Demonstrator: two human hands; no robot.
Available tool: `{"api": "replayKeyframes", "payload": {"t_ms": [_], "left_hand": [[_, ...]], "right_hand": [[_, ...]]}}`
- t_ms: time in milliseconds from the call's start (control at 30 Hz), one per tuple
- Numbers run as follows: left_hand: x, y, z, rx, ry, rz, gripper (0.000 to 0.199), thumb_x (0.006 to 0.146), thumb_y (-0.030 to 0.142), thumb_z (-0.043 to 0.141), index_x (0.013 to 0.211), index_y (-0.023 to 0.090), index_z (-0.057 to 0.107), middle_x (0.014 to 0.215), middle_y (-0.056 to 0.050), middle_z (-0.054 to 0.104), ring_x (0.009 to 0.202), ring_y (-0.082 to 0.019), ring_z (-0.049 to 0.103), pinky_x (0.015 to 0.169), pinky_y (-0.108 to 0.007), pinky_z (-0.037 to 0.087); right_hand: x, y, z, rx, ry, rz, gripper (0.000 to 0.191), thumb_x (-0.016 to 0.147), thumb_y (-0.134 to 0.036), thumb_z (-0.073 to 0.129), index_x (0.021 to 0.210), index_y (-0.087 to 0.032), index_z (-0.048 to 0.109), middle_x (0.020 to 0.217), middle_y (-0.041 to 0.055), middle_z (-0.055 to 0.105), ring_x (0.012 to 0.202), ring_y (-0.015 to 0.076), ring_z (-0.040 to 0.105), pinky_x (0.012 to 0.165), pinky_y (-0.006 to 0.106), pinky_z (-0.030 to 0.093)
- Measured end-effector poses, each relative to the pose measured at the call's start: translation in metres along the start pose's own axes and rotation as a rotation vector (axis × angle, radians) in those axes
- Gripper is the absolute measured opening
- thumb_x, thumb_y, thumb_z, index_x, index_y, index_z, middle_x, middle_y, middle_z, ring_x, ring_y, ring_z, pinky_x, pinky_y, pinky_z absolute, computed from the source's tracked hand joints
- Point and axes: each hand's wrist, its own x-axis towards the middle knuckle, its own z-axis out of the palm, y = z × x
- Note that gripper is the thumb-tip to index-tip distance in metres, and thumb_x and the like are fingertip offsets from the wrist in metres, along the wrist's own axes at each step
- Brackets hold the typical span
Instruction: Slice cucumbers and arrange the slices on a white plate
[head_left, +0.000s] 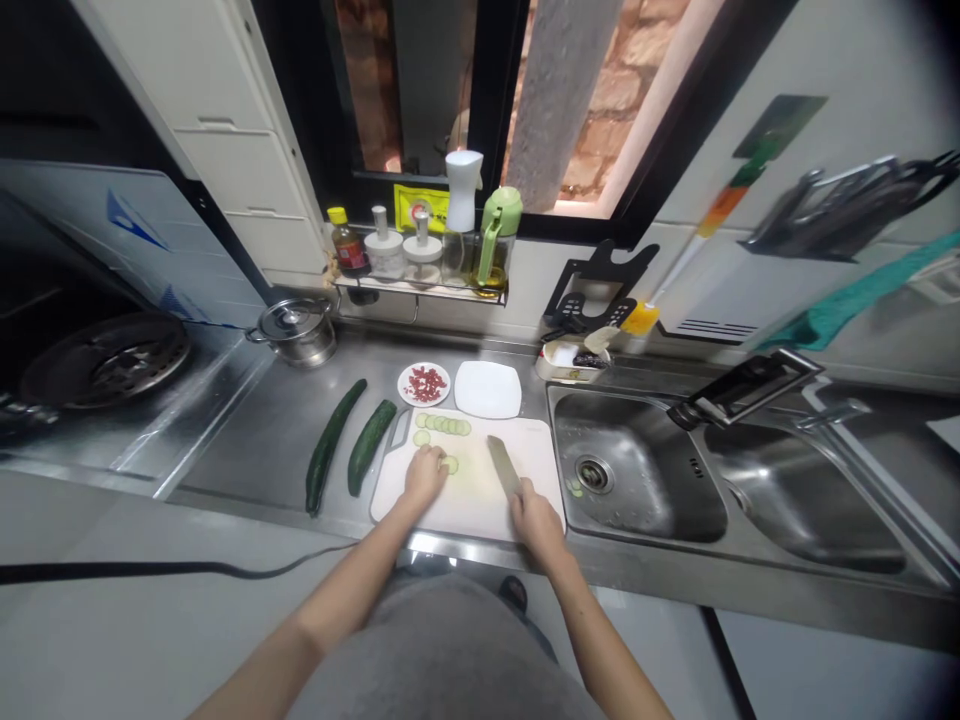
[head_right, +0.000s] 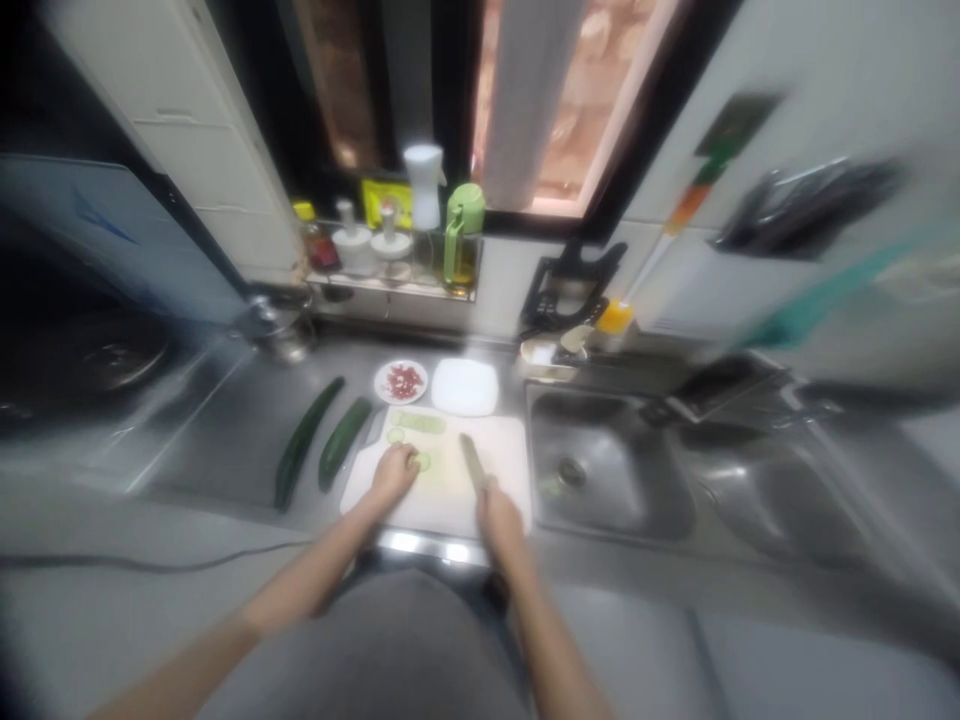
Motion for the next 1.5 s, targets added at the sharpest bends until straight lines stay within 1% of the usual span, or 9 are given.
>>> {"api": "replayKeyframes", "payload": {"t_ms": [133,233,300,533,733,1000,1200,1400,1500], "left_hand": [[0.005,0.003,0.0,-0.049,-0.021,-0.068,0.011,0.079,0.016,0.056,0.088,0.018,0.063,0.089,-0.005,0.064,0.087,-0.018,0.057,0.076,-0.026,0.039],[0.006,0.003,0.0,-0.11,-0.048,-0.096,0.006,0.079,0.018,0.057,0.082,0.019,0.062,0.08,-0.002,0.065,0.078,-0.015,0.058,0.069,-0.024,0.038],[0.008,0.0,-0.001,-0.152,-0.044,-0.111,0.004,0.078,0.019,0.058,0.08,0.019,0.062,0.077,-0.001,0.065,0.074,-0.014,0.059,0.066,-0.022,0.038],[0.023,-0.026,-0.012,-0.22,0.082,-0.223,0.005,0.077,0.022,0.06,0.079,0.019,0.063,0.078,-0.001,0.068,0.073,-0.013,0.06,0.065,-0.021,0.039],[0.033,-0.042,-0.018,-0.193,0.103,-0.298,0.009,0.078,0.021,0.058,0.083,0.018,0.065,0.078,-0.002,0.068,0.076,-0.014,0.061,0.067,-0.02,0.039],[0.034,-0.046,-0.022,-0.115,0.136,-0.289,0.018,0.08,0.019,0.053,0.092,0.019,0.066,0.084,-0.005,0.069,0.078,-0.016,0.061,0.067,-0.023,0.038],[0.033,-0.045,-0.021,-0.078,0.139,-0.249,0.019,0.081,0.02,0.051,0.092,0.02,0.066,0.084,-0.006,0.069,0.08,-0.018,0.062,0.069,-0.024,0.039],[0.033,-0.045,-0.019,-0.042,0.13,-0.222,0.027,0.08,0.018,0.051,0.102,0.02,0.066,0.089,-0.007,0.069,0.083,-0.019,0.062,0.073,-0.025,0.041],[0.033,-0.046,-0.018,-0.032,0.118,-0.223,0.026,0.082,0.02,0.051,0.103,0.019,0.066,0.09,-0.007,0.068,0.086,-0.019,0.062,0.075,-0.025,0.042]], "right_hand": [[0.003,-0.003,-0.001,-0.012,-0.022,0.06,0.028,0.098,-0.026,0.027,0.117,-0.016,0.044,0.094,0.0113,0.068,0.087,0.0174,0.065,0.065,0.023,0.038],[0.004,-0.003,0.001,-0.024,-0.037,0.057,0.029,0.098,-0.025,0.027,0.12,-0.016,0.043,0.094,0.0121,0.068,0.088,0.0177,0.065,0.067,0.024,0.039],[0.004,-0.003,0.003,-0.033,-0.034,0.042,0.03,0.098,-0.025,0.027,0.121,-0.015,0.043,0.094,0.0124,0.068,0.089,0.0179,0.065,0.068,0.024,0.039],[0.006,-0.003,0.006,-0.029,-0.027,0.016,0.029,0.097,-0.022,0.029,0.121,-0.015,0.043,0.094,0.0124,0.068,0.09,0.0179,0.065,0.069,0.024,0.04],[0.007,-0.004,0.006,-0.04,-0.05,0.015,0.029,0.097,-0.022,0.029,0.122,-0.016,0.042,0.094,0.0124,0.068,0.089,0.0182,0.065,0.069,0.024,0.04],[0.008,-0.004,0.008,-0.029,-0.037,-0.006,0.032,0.096,-0.02,0.028,0.125,-0.014,0.042,0.096,0.0137,0.068,0.091,0.019,0.065,0.071,0.025,0.041],[0.008,-0.004,0.008,-0.027,-0.024,-0.011,0.03,0.096,-0.02,0.028,0.121,-0.015,0.044,0.093,0.0129,0.068,0.09,0.0185,0.065,0.07,0.025,0.041],[0.007,-0.005,0.008,-0.01,-0.01,-0.005,0.027,0.095,-0.019,0.031,0.117,-0.016,0.045,0.089,0.0117,0.068,0.086,0.0183,0.065,0.068,0.025,0.04],[0.008,-0.004,0.008,-0.007,-0.015,0.001,0.027,0.095,-0.019,0.031,0.118,-0.016,0.045,0.09,0.0116,0.068,0.085,0.0183,0.065,0.066,0.025,0.039]]}}
